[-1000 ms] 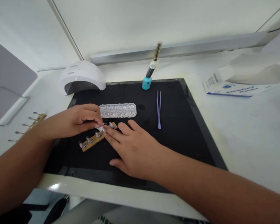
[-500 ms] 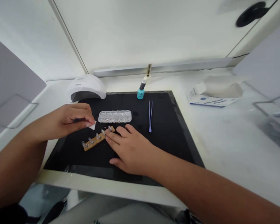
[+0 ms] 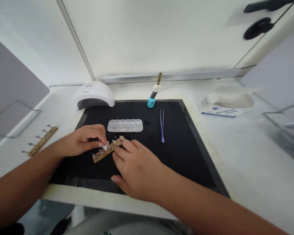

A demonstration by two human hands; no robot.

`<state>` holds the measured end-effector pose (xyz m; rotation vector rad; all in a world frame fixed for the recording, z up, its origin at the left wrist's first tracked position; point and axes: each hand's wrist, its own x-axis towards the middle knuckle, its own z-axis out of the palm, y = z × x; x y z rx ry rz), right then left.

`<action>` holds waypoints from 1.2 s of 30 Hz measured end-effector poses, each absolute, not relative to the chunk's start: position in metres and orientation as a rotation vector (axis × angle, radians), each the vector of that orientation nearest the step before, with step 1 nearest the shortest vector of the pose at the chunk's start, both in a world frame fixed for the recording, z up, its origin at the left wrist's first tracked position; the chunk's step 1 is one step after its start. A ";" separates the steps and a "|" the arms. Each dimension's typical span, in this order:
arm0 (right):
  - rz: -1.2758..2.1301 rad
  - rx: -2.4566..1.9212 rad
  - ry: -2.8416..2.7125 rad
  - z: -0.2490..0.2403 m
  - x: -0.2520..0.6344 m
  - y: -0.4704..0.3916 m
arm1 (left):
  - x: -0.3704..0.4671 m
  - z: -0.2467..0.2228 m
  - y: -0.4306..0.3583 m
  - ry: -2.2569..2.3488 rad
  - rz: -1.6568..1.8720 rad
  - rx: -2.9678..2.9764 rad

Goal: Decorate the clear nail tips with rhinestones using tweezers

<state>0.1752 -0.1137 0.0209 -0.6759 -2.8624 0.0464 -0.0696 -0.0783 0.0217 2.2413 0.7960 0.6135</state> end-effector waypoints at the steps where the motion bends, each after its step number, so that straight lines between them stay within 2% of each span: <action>1: 0.045 -0.687 -2.848 0.018 0.175 -0.113 | -0.070 0.020 -0.078 0.787 0.616 2.245; 9: -0.056 -0.688 -2.838 0.002 0.174 -0.114 | -0.068 0.008 -0.074 0.725 0.551 2.281; 36: -0.085 -0.755 -2.849 -0.004 0.164 -0.115 | -0.064 0.023 -0.076 0.860 0.519 2.218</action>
